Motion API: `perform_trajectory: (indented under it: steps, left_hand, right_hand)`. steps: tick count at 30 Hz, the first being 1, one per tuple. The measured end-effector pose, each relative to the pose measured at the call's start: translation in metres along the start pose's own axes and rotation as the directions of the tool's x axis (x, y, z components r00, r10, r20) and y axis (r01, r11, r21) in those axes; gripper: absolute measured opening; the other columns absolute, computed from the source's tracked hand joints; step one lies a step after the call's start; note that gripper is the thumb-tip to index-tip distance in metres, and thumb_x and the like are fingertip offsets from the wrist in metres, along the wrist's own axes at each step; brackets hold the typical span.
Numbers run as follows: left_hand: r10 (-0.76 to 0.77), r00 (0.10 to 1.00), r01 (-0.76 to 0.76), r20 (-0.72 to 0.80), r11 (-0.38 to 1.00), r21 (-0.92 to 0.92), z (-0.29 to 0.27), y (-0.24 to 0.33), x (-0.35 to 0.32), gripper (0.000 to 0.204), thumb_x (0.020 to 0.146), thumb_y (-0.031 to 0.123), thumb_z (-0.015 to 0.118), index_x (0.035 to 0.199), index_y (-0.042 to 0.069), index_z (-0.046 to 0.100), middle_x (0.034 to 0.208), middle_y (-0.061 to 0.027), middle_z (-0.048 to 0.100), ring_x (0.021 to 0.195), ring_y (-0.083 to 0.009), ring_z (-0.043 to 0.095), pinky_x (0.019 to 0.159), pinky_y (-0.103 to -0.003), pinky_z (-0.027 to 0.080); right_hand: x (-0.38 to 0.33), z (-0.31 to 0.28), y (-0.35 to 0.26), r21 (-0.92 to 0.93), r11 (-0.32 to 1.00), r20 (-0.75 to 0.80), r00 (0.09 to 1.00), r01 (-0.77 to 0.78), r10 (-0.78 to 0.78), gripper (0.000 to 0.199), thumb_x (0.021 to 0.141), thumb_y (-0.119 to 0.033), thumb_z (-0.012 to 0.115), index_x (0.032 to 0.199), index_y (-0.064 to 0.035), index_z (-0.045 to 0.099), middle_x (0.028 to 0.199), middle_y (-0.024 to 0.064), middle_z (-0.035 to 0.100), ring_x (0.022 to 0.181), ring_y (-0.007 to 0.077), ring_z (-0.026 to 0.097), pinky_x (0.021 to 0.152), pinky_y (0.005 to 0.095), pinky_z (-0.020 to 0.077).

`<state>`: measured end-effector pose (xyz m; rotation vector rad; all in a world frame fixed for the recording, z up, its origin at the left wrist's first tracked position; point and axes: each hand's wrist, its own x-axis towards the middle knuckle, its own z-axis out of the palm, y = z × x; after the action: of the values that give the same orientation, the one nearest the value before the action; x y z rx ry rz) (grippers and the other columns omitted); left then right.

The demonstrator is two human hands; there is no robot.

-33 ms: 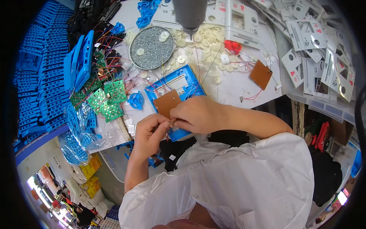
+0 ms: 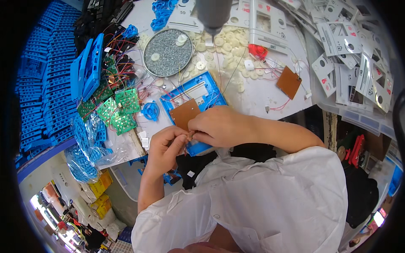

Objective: Assembling scientific calculators by placing electronic components into frames and using a dispenser tool.

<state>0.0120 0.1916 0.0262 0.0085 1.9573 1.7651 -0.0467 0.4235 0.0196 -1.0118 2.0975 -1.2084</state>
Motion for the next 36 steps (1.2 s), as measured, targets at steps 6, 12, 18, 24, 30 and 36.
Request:
perform_trajectory:
  steps: [6,12,18,24,30,36]
  left_hand:
    - [-0.096,0.995,0.102,0.038,0.977,-0.185,-0.003,-0.002,-0.008,0.017,0.102,0.003,0.057,0.110,-0.005,0.069,0.091,-0.0059,0.069,0.068,-0.0061,0.056,0.061,-0.021,0.044]
    - [-0.084,0.996,0.085,0.033,0.995,-0.056,-0.009,-0.011,-0.012,0.014,0.098,-0.002,0.062,0.108,-0.006,0.069,0.092,-0.0068,0.071,0.077,-0.0069,0.065,0.066,-0.021,0.050]
    - [-0.072,0.997,0.072,0.016,0.997,0.010,-0.009,-0.008,-0.009,0.011,0.094,-0.004,0.067,0.105,-0.005,0.069,0.087,-0.0050,0.070,0.074,-0.0070,0.066,0.065,-0.020,0.050]
    - [-0.025,0.999,0.029,-0.047,0.997,0.077,-0.003,0.000,-0.010,0.012,0.086,0.004,0.077,0.097,0.000,0.074,0.077,-0.0021,0.065,0.057,-0.0036,0.049,0.052,-0.022,0.035]
    - [0.080,0.995,-0.068,-0.055,0.979,0.192,0.003,-0.002,-0.005,0.003,0.091,-0.001,0.073,0.094,-0.002,0.071,0.078,-0.0029,0.066,0.063,-0.0059,0.060,0.056,-0.021,0.045]
    - [0.163,0.986,-0.148,-0.027,0.947,0.284,0.005,-0.002,-0.007,0.007,0.097,0.000,0.064,0.097,-0.003,0.070,0.079,-0.0039,0.066,0.064,-0.0081,0.060,0.057,-0.024,0.046]
  right_hand:
    - [0.002,-0.003,-0.001,-0.019,0.998,0.068,0.995,-0.066,0.067,0.019,0.095,-0.025,0.065,0.095,-0.0056,0.068,0.085,0.0153,0.071,0.083,0.0366,0.069,0.072,0.0471,0.0534]
    - [0.002,-0.005,-0.004,-0.026,0.998,0.070,0.995,-0.063,0.065,0.019,0.095,-0.024,0.064,0.096,-0.0051,0.069,0.085,0.0153,0.072,0.083,0.0367,0.069,0.072,0.0468,0.0534]
    - [0.003,-0.007,-0.006,-0.026,0.996,0.087,0.992,-0.086,0.088,0.020,0.094,-0.024,0.064,0.095,-0.0049,0.069,0.086,0.0156,0.072,0.084,0.0364,0.070,0.072,0.0462,0.0537]
    - [0.005,-0.009,-0.008,-0.020,0.994,0.123,0.986,-0.108,0.110,0.021,0.093,-0.026,0.066,0.097,-0.0054,0.070,0.087,0.0149,0.072,0.084,0.0353,0.070,0.072,0.0457,0.0540]
    - [0.002,-0.003,-0.001,-0.020,1.000,0.060,0.998,0.004,-0.003,0.019,0.094,-0.024,0.066,0.097,-0.0058,0.070,0.088,0.0135,0.073,0.084,0.0347,0.070,0.073,0.0448,0.0543]
    - [0.001,-0.002,0.003,0.022,0.999,0.025,0.999,0.044,-0.044,0.018,0.094,-0.023,0.067,0.094,-0.0056,0.068,0.085,0.0131,0.071,0.081,0.0350,0.069,0.071,0.0450,0.0532]
